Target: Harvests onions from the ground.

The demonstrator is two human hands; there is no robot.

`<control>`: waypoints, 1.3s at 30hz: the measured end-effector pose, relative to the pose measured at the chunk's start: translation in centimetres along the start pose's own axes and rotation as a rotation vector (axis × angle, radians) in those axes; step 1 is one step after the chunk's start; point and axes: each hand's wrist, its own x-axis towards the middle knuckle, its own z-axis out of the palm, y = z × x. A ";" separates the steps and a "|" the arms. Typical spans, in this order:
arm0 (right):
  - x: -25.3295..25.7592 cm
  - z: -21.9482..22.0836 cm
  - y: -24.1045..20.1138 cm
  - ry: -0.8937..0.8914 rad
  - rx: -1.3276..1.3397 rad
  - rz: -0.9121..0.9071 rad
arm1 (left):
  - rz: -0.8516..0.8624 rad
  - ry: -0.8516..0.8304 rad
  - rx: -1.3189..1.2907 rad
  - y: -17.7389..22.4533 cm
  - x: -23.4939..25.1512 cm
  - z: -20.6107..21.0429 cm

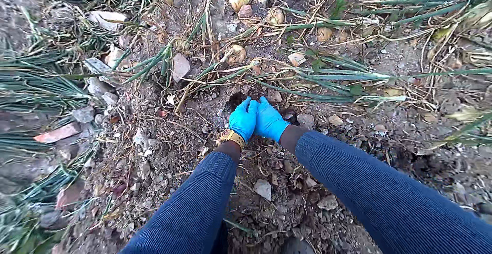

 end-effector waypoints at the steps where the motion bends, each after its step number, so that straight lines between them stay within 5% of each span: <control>1: 0.0 -0.3 -0.2 -0.010 -0.007 -0.003 | -0.009 -0.016 -0.019 -0.1 0.1 -0.3; 11: -0.5 0.1 0.9 0.015 -0.107 -0.167 | 0.214 -0.258 -0.048 -2.8 0.5 -2.8; 19: -0.9 1.1 0.1 -0.010 0.053 0.037 | 0.063 -0.008 0.044 -0.1 -0.3 1.6; 26: 0.0 -0.5 -1.2 -0.077 -0.003 0.087 | -0.030 -0.058 -0.037 -0.1 0.2 -0.8; 35: -2.6 -4.7 -2.5 -0.204 -0.112 -0.037 | 0.111 -0.212 -0.013 -1.4 -2.0 -1.3; 39: -1.9 -4.3 -2.1 -0.177 -0.020 -0.007 | 0.116 -0.100 0.079 -0.3 -0.5 -0.6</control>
